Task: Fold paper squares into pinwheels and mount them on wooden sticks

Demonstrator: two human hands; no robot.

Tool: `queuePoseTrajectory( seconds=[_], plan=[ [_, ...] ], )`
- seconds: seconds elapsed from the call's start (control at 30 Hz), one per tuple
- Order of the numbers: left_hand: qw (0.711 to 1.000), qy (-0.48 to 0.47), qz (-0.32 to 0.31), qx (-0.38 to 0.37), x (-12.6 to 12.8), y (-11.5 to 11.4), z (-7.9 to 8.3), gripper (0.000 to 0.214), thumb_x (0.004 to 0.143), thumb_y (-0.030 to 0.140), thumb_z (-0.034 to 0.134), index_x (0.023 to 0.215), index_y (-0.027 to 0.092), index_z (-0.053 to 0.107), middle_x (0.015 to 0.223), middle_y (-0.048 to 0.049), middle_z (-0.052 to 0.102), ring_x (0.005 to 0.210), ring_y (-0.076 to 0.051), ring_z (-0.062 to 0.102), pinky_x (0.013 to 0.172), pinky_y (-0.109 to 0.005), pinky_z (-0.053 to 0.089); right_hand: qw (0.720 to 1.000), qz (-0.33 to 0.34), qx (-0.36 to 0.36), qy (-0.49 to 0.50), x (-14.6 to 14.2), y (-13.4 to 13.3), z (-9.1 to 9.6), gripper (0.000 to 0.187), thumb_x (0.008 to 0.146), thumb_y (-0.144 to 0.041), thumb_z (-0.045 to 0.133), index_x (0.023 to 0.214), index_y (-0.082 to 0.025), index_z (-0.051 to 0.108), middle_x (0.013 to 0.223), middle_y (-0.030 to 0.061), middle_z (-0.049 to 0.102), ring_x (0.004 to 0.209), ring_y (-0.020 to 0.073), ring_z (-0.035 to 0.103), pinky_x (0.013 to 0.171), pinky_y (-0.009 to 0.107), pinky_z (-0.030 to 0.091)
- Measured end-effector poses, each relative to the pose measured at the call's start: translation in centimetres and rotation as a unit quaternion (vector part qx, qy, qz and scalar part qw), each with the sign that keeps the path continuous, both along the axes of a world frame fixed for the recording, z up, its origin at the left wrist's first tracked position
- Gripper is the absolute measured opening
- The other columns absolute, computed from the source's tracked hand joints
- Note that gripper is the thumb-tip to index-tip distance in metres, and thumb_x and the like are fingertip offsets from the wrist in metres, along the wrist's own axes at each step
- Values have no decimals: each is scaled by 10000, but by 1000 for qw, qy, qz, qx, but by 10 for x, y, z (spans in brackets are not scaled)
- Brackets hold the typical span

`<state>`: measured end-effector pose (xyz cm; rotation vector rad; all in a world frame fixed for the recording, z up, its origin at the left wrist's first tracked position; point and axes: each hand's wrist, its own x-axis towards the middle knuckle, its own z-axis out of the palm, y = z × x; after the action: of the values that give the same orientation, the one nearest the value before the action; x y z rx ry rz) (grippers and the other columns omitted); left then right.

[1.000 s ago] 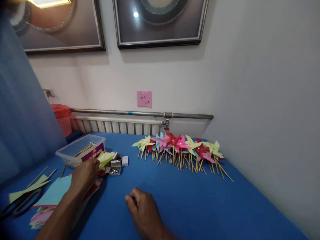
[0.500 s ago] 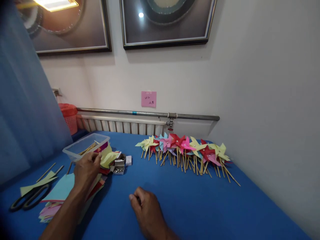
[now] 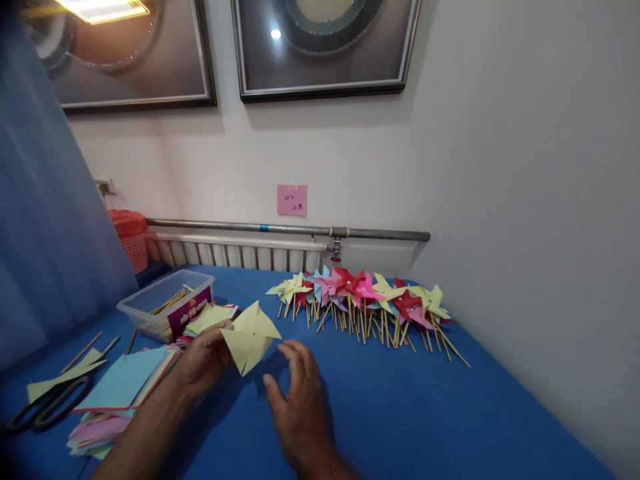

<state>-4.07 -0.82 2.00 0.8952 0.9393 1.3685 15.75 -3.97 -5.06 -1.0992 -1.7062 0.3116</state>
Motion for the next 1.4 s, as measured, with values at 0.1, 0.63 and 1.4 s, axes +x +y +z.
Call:
queuePoseTrajectory(
  seconds=[0.1, 0.63, 1.4],
  plan=[
    [997, -61, -35, -20, 14, -4, -3, 113, 640, 158, 695, 644, 177, 584, 608, -6, 604, 551, -119, 551, 569, -241, 474, 995, -30, 76, -57, 0, 0, -3, 582, 885, -141, 604, 1443, -274, 507, 1502, 119, 544, 1392, 313, 520, 1142, 526, 460],
    [985, -117, -108, -59, 30, -6, -21, 155, 641, 137, 777, 652, 160, 624, 607, -14, 669, 552, -132, 611, 556, -235, 470, 984, -4, 146, -103, 8, 6, 5, 587, 856, -51, 499, 1411, -225, 583, 1409, 110, 663, 1372, 288, 548, 1151, 513, 419],
    [989, 138, -56, -17, 42, -2, -34, 407, 589, 484, 891, 750, 172, 685, 616, 5, 677, 529, -126, 544, 544, -248, 373, 873, 113, -288, 377, 7, 42, -29, 662, 702, -719, 810, 1034, -147, 774, 800, 85, 813, 731, 273, 763, 685, 356, 609]
  ],
)
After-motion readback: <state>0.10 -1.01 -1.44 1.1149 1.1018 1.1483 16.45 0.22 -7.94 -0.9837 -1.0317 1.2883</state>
